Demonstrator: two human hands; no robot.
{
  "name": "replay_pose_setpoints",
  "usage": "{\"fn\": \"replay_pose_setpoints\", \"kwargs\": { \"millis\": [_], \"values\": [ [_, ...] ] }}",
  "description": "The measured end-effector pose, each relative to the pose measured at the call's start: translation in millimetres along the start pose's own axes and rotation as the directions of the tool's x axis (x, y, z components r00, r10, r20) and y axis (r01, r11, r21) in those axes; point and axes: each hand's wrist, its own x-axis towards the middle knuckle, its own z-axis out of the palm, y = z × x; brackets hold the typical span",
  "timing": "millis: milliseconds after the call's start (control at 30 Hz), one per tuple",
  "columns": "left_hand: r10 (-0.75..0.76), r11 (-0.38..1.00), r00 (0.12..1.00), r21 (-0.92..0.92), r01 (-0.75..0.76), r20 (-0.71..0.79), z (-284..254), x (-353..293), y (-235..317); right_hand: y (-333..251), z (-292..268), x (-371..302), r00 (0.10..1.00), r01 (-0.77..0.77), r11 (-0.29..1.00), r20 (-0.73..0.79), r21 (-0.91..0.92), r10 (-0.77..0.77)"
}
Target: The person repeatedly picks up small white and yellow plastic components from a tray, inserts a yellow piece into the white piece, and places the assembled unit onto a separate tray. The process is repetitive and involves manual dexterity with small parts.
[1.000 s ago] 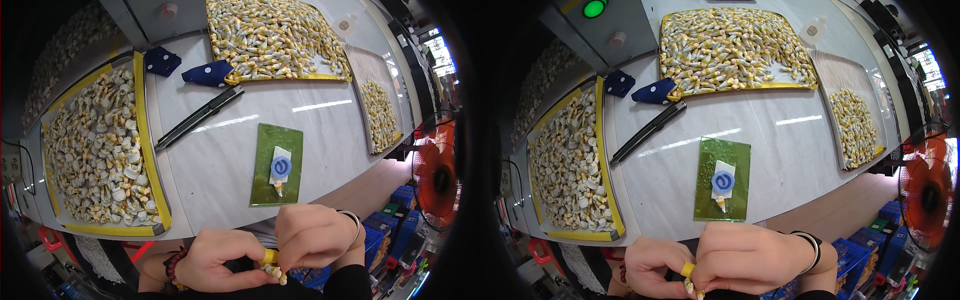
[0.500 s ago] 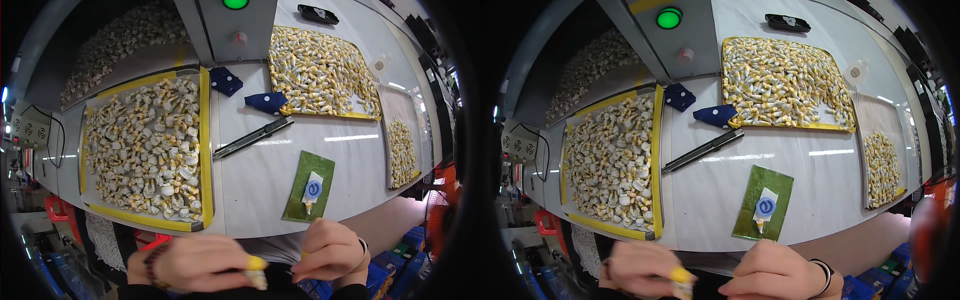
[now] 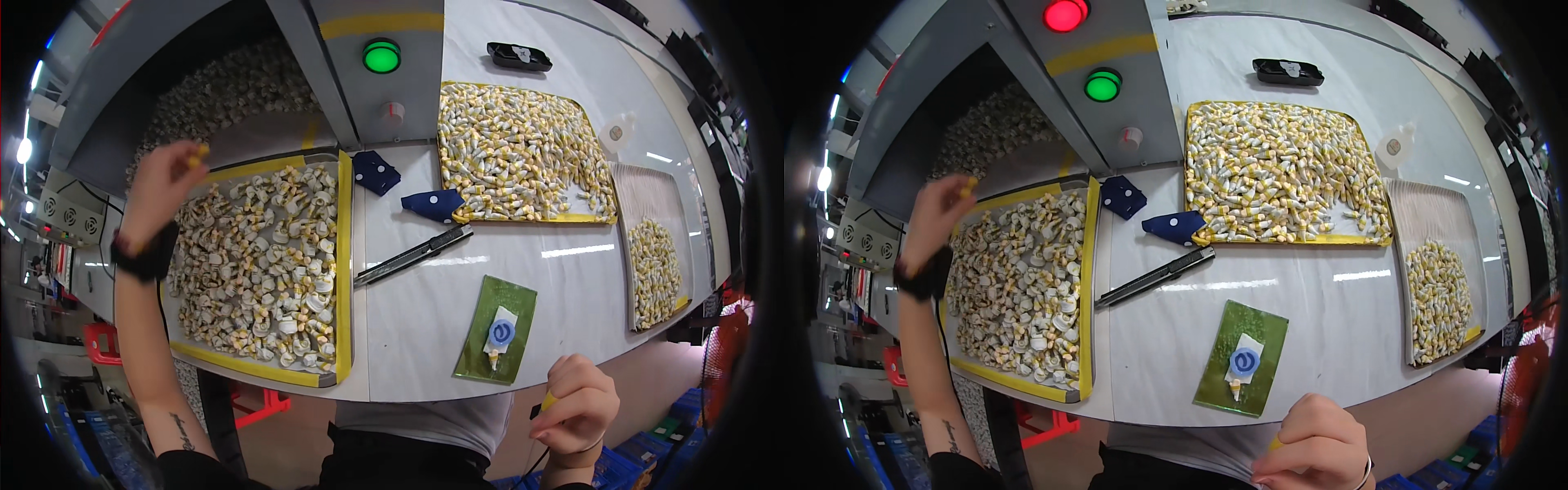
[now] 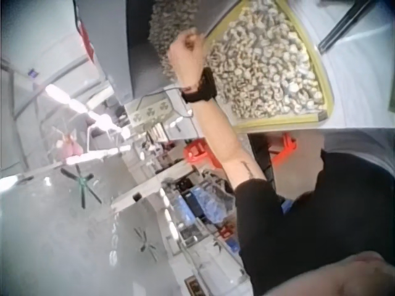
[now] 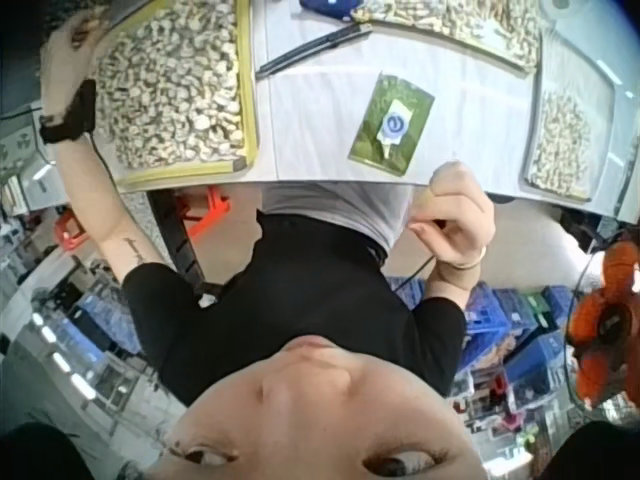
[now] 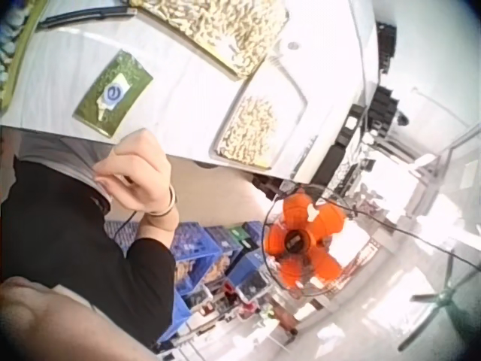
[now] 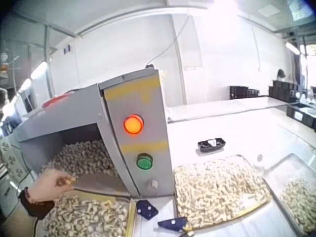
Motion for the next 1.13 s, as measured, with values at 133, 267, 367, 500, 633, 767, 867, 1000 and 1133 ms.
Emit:
{"fn": "replay_pose_setpoints", "kwargs": {
  "millis": [133,267,367,500,633,767,867,1000,1133],
  "values": [
    [-0.055,0.978,0.996,0.198,0.067,-0.064,20.1,45.6,-105.5,1.3,-1.0,-5.7,0.999,0.018,0.999,-0.034,-0.030,-0.019],
    [-0.105,0.983,0.994,0.152,0.099,0.031,27.4,66.8,-107.9,2.8,-15.8,-16.6,0.999,-0.006,0.998,-0.051,-0.064,0.003],
    [-0.067,0.997,0.997,0.031,0.066,0.026,30.9,69.9,-119.8,5.5,-22.6,-22.6,0.996,-0.025,0.998,-0.088,-0.052,0.021],
    [-0.125,0.991,0.980,0.060,0.116,0.154,33.1,79.2,-113.5,8.1,-23.5,-25.0,0.993,-0.016,0.998,-0.116,-0.060,0.009],
    [0.029,0.993,0.995,0.115,-0.040,0.093,33.9,79.5,-122.7,6.6,-22.3,-24.0,0.995,0.015,0.997,-0.094,-0.069,-0.022],
    [-0.235,0.951,0.954,-0.157,0.265,0.184,41.0,81.4,-99.9,2.9,-24.6,-22.9,0.996,-0.004,0.992,-0.089,-0.123,-0.007],
    [-0.092,0.959,0.989,-0.280,0.055,-0.120,35.4,83.7,-137.6,0.3,-29.7,-21.9,0.996,0.026,0.992,-0.079,-0.124,-0.036],
    [-0.120,0.702,0.975,-0.710,-0.050,-0.187,29.2,58.8,-89.1,-6.5,-31.9,-6.5,0.999,0.046,0.960,0.018,-0.275,-0.042],
    [-0.081,0.472,0.996,-0.879,0.067,0.033,17.3,14.9,-12.8,-25.3,-48.3,38.0,0.982,0.100,0.759,0.185,-0.644,0.028]
  ]
}}
